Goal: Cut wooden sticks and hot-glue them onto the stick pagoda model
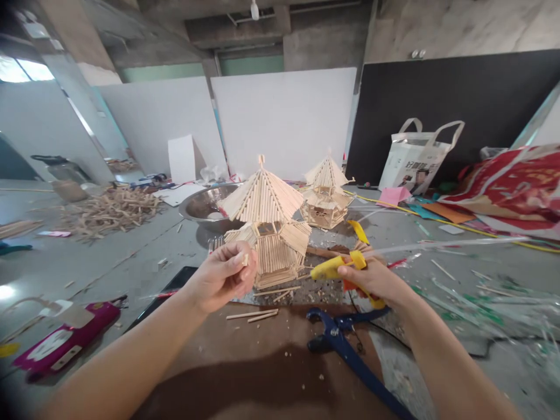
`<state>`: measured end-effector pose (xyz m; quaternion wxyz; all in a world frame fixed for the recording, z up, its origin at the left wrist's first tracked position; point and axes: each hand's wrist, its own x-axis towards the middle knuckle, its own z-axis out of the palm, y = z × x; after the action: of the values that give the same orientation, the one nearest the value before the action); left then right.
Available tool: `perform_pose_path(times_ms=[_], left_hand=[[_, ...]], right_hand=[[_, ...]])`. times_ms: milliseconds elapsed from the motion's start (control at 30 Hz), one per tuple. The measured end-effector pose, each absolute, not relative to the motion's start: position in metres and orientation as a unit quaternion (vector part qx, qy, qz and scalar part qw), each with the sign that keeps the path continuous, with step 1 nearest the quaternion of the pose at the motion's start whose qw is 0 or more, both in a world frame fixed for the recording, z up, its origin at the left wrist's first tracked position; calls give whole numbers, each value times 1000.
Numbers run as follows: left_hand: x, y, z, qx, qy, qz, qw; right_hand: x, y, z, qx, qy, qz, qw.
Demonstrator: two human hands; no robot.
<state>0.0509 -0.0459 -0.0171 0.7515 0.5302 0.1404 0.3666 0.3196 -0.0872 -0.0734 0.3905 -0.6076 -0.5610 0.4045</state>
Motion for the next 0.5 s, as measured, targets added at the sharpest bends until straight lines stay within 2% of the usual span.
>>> perform_pose_path(times_ms=[167, 500], left_hand=[[67, -44, -13, 551, 141, 322, 757], [90, -43, -29, 489, 111, 278, 819]], right_hand=[[353, -70, -93, -694, -456, 401, 387], [379, -56, -122, -723, -266, 388, 506]])
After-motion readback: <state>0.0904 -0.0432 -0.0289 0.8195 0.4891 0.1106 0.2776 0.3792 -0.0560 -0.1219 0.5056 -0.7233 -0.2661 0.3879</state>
